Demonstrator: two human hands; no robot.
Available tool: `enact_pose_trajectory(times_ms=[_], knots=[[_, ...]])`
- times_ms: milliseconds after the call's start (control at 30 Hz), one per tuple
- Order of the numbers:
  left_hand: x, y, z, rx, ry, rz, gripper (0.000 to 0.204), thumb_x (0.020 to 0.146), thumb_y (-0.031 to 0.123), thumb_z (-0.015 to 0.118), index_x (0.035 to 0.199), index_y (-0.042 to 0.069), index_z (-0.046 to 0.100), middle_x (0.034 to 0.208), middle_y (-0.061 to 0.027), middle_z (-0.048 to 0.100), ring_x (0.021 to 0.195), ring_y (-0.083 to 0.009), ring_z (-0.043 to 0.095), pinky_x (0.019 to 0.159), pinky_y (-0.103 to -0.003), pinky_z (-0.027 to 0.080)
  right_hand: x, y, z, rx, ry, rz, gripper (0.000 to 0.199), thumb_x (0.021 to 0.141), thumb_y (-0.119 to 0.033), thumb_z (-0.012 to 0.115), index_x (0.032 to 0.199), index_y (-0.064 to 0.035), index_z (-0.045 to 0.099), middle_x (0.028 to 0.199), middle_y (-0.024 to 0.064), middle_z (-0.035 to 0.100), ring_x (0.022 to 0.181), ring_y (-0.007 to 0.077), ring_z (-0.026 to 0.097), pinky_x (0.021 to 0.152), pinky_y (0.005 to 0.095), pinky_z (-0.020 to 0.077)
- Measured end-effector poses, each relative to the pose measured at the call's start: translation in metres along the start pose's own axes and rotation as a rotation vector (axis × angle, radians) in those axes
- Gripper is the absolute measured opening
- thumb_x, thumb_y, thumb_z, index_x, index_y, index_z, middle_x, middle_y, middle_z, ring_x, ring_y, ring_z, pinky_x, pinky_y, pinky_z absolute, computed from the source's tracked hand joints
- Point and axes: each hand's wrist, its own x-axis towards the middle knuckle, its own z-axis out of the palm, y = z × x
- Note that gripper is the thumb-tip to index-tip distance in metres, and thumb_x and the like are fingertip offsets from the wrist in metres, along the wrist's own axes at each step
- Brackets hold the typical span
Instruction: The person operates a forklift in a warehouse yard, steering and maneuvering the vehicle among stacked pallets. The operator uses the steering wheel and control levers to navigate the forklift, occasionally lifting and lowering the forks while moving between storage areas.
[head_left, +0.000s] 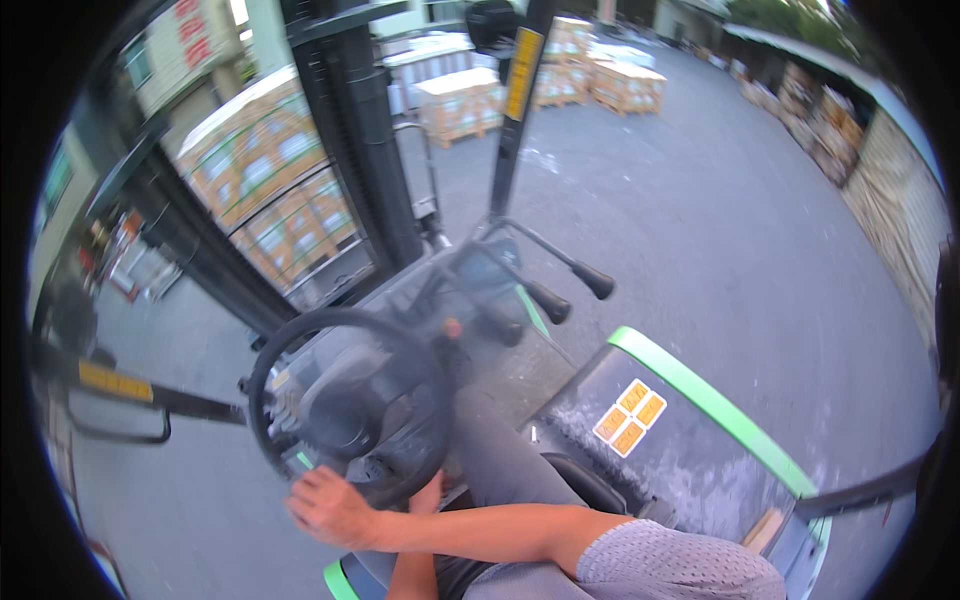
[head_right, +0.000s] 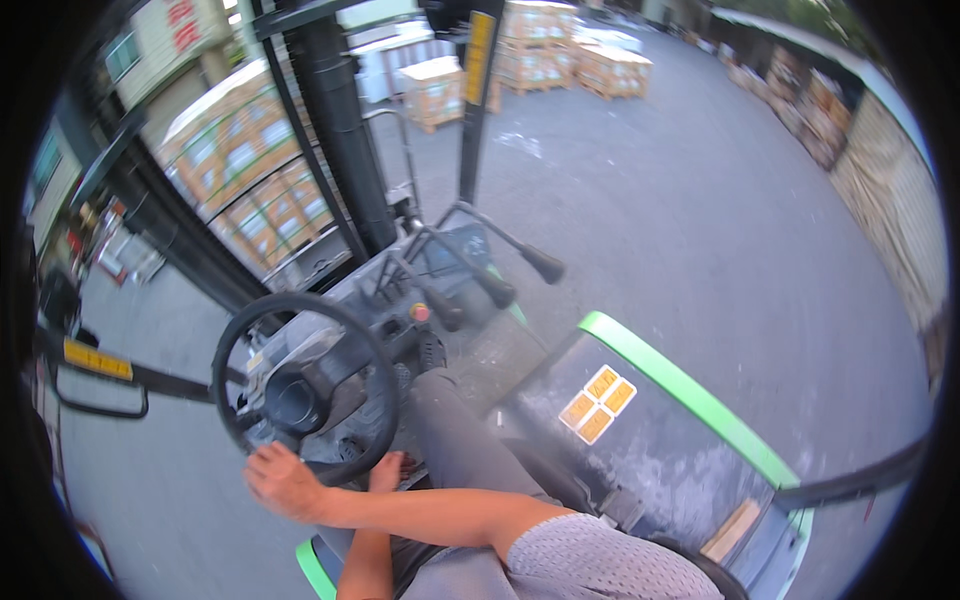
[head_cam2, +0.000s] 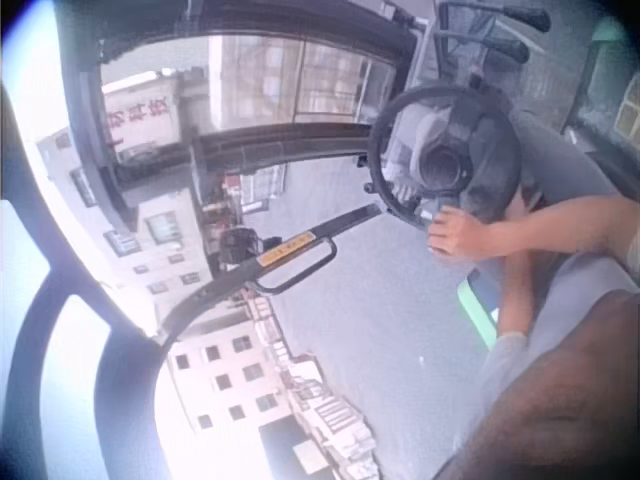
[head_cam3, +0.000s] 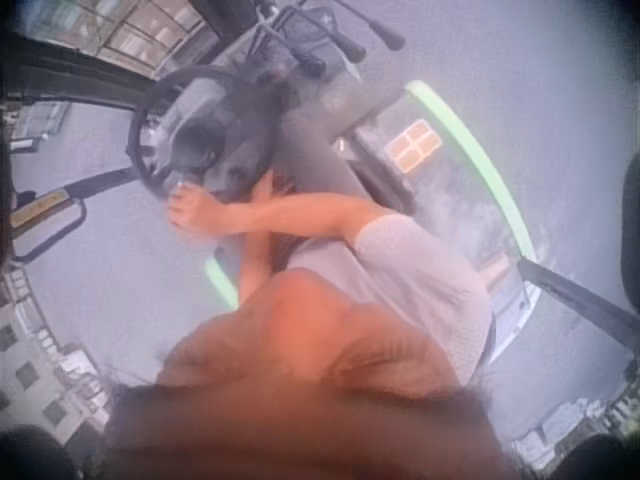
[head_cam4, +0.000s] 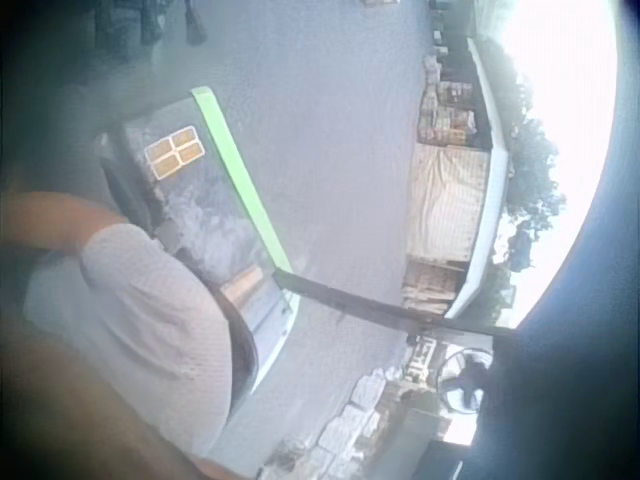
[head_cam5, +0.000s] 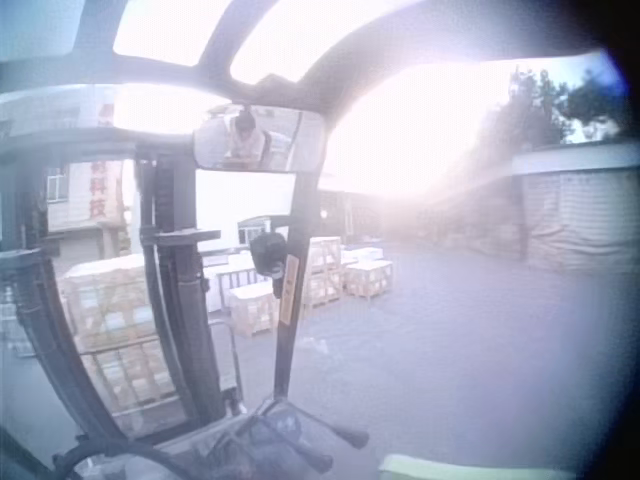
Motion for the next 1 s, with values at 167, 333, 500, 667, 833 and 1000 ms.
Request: enact_pose_trajectory(times_ms=[167,333,500,667,833,1000], knots=[[-0.032,0.056,-0.061,-0.414,-0.112,0.442,0.032,0.102,0.023,0.061,0.128,0.004,0.065,0.12,-0.0182,0.071,0.107,-0.0305,0.072,0.082,-0.037,0.06,-0.017,0.025,-0.031,0.054,0.023,-0.015,0.016,0.074,-0.01,0.073,0.079,-0.0063,0.058,0.083,0.0081,0.052,0.085,0.027,0.055,0.078,0.04,0.0458],[-0.07,0.123,-0.138,-0.686,0.413,0.336,0.047,0.105,0.046,0.048,0.127,0.006,0.061,0.117,-0.0149,0.067,0.095,-0.026,0.064,0.077,-0.038,0.053,-0.043,0.038,-0.055,0.095,0.021,-0.01,0.019,0.074,-0.011,0.074,0.084,-0.0052,0.059,0.083,0.0071,0.051,0.083,0.0261,0.054,0.075,0.0393,0.0457],[-0.097,0.155,-0.212,-0.663,0.515,0.432,0.059,0.107,0.061,0.039,0.123,0.009,0.06,0.108,-0.0106,0.067,0.083,-0.0246,0.063,0.07,-0.038,0.05,-0.047,0.036,-0.063,0.102,0.007,0.006,0.019,0.073,-0.014,0.074,0.083,-0.0074,0.059,0.083,0.0066,0.051,0.083,0.026,0.056,0.075,0.0392,0.046],[-0.099,0.138,-0.251,-0.307,0.674,0.575,0.048,0.103,0.046,0.055,0.118,0.004,0.072,0.07,-0.0051,0.064,0.058,-0.0133,0.061,0.052,-0.028,0.046,-0.053,0.037,-0.08,0.033,-0.147,0.012,0.017,0.078,-0.008,0.079,0.091,-0.0069,0.068,0.087,0.0057,0.063,0.085,0.0249,0.062,0.075,0.0394,0.048],[-0.092,0.126,-0.293,-0.222,0.861,0.43,0.03,0.101,0.032,0.064,0.093,0.003,0.069,0.072,-0.0024,0.06,0.049,-0.0113,0.053,0.044,-0.028,0.039,-0.043,0.029,-0.063,-0.188,-0.199,0.091,0.016,0.077,-0.002,0.077,0.092,-0.0044,0.071,0.089,0.0105,0.068,0.082,0.0284,0.065,0.075,0.0412,0.0512],[-0.115,0.093,-0.334,0.085,1.033,0.4,0.055,0.103,0.044,0.056,0.093,-0.008,0.072,0.082,-0.0279,0.069,0.079,-0.0397,0.07,0.073,-0.048,0.05,-0.035,0.005,-0.002,-0.246,-0.002,0.273,0.007,0.09,-0.002,0.072,0.096,-0.0012,0.069,0.089,0.0126,0.065,0.08,0.0279,0.062,0.07,0.0383,0.0494]])
